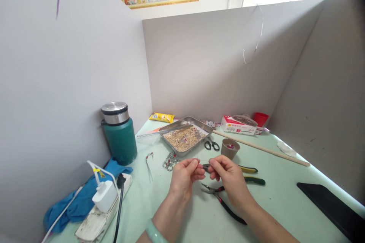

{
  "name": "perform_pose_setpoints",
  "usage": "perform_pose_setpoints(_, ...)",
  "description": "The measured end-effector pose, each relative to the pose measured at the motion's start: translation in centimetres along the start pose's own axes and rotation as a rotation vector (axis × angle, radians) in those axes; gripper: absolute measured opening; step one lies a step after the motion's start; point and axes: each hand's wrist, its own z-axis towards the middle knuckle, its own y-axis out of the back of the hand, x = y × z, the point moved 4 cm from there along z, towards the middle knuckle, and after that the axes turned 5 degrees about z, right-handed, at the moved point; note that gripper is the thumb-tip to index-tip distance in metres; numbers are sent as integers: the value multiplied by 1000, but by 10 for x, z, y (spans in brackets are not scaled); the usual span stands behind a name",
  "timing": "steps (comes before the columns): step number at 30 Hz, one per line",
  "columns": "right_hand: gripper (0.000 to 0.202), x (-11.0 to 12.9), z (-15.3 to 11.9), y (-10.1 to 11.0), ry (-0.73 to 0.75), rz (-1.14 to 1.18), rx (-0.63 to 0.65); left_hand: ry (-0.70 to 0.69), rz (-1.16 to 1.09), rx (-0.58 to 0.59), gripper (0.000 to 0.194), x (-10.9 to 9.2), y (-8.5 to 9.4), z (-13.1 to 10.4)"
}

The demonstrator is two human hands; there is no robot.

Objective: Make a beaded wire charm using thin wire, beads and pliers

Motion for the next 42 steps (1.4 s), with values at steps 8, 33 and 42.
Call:
perform_pose_setpoints(8,30,6,3,0,76,30,168,7,72,197,30,-4,-6,-3)
perform_pose_setpoints(33,29,4,0,3,-60,-37,58,82,186,413,34,2,-13,-10)
perform_pose_setpoints(42,27,1,-3,2,-75,2,76,23,279,311,34,-1,-9,-6)
